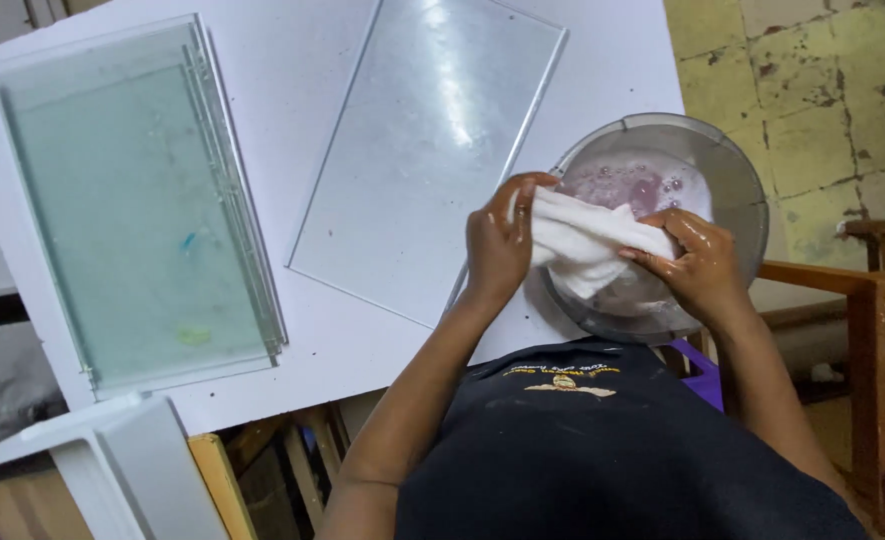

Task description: The person is cleaning glass shelves by wiping them with a soapy cloth and rinsing the cloth in a bowl of water.

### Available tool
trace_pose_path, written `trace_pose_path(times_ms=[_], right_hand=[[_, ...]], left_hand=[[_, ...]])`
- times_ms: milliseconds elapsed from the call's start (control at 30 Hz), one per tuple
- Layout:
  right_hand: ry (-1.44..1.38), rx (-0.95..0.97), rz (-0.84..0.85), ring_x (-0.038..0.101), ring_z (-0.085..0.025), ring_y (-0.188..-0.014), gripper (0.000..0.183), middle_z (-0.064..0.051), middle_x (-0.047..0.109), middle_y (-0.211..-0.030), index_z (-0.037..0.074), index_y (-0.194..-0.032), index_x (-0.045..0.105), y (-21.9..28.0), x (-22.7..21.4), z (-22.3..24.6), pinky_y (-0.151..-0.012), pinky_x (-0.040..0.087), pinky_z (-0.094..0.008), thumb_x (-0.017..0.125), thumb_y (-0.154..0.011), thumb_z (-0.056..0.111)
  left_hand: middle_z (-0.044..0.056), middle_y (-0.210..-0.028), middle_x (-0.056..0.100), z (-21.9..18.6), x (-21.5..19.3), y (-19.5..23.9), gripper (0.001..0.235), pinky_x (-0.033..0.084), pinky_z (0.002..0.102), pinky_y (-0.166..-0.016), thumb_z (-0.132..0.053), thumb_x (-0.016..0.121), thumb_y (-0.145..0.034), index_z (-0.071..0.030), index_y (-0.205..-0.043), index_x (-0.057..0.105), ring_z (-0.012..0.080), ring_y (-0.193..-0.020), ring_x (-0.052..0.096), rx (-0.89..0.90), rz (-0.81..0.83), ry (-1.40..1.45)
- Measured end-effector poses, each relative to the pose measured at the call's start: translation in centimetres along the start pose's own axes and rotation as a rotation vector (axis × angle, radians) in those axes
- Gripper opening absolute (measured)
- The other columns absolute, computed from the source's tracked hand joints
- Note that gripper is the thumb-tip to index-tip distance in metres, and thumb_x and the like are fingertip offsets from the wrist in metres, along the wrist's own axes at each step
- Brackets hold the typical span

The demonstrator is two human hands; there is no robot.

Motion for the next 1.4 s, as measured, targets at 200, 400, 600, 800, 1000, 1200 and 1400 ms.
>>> trace_pose_path(times_ms=[200,400,600,800,1000,1200,1400], right_hand=[[-0.152,-0.297,0.042,0.066,-0.035,-0.092,0.033,-0.013,0.07,-0.101,0.007,-0.1,0.075,-8.0,4.4,10.3,-0.08,0.05,-0.04,0.089,-0.086,0.033],[0.234,-0.428,0.069,0.065,-0.025,-0.074,0.017,0.001,0.071,-0.09,0.016,-0.087,0.073,-13.3,18.1,10.7,-0.067,0.042,-0.041,0.07,-0.085,0.0],[0.186,0.404,0.292,0.012,-0.065,-0.147,0.081,-0.053,0.015,-0.154,-0.013,-0.158,0.023,-11.7,26.6,12.8,-0.119,0.012,-0.071,0.059,-0.107,0.038],[0.461,-0.458,0.027,0.008,-0.057,-0.153,0.088,-0.04,0.009,-0.164,0.025,-0.168,0.018,-7.4,38.9,6.9,-0.114,0.01,-0.075,0.072,-0.102,0.044],[0.423,-0.741,0.096,0.065,-0.024,-0.097,0.059,-0.007,0.067,-0.111,0.026,-0.145,0.059,-2.8,34.3,2.0,-0.099,0.036,-0.056,0.032,-0.106,0.062],[0.812,-0.199,-0.42,-0.008,-0.056,-0.153,0.076,-0.027,-0.003,-0.17,0.029,-0.167,0.028,-18.6,29.9,-0.3,-0.104,0.012,-0.086,0.063,-0.101,0.021],[1.891,-0.259,-0.743,0.043,-0.04,-0.141,0.057,-0.015,0.052,-0.148,0.022,-0.145,0.056,-24.2,37.3,-6.8,-0.117,0.024,-0.07,0.065,-0.101,0.057]], left_hand=[[0.002,-0.11,0.074,4.6,-9.5,-0.4,0.023,0.043,0.034,-0.108,-0.027,0.048,-0.109,-0.016,-0.11,0.068,0.0141,-0.113,0.064,0.116,-0.395,0.208],[0.01,-0.127,0.069,20.5,-14.5,0.8,0.03,0.046,0.027,-0.097,-0.017,0.044,-0.102,-0.027,-0.128,0.056,0.0229,-0.119,0.065,-0.281,-0.301,0.022],[0.021,-0.131,0.064,20.5,-17.7,2.0,0.034,0.043,0.051,-0.111,-0.009,0.052,-0.103,-0.004,-0.135,0.061,0.0373,-0.131,0.056,-0.276,-0.206,-0.574],[0.007,-0.173,0.008,27.9,-20.3,-3.7,0.054,-0.002,0.043,-0.127,-0.026,0.038,-0.118,-0.012,-0.166,0.018,0.0233,-0.159,0.006,-0.208,-0.112,-0.92],[0.0,-0.125,0.048,29.2,-21.6,-4.9,0.034,0.038,0.047,-0.107,-0.025,0.048,-0.111,-0.025,-0.145,0.051,0.0214,-0.121,0.049,-0.171,-0.259,-0.829],[-0.005,-0.112,0.047,29.0,-21.8,-5.1,0.033,0.035,0.041,-0.095,-0.023,0.061,-0.105,-0.027,-0.138,0.06,0.0147,-0.1,0.046,-0.204,-0.356,-0.609],[0.008,-0.129,0.042,30.2,-21.2,-5.2,0.055,0.031,0.043,-0.094,-0.032,0.059,-0.105,-0.013,-0.153,0.043,0.0235,-0.119,0.043,-0.066,-0.212,-0.965]])
Point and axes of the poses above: each hand's wrist, its own y-axis away from the middle knuckle, its own x-axis out of the palm, z = x × y, the point moved 2 cm from there along -y, towards the middle knuckle
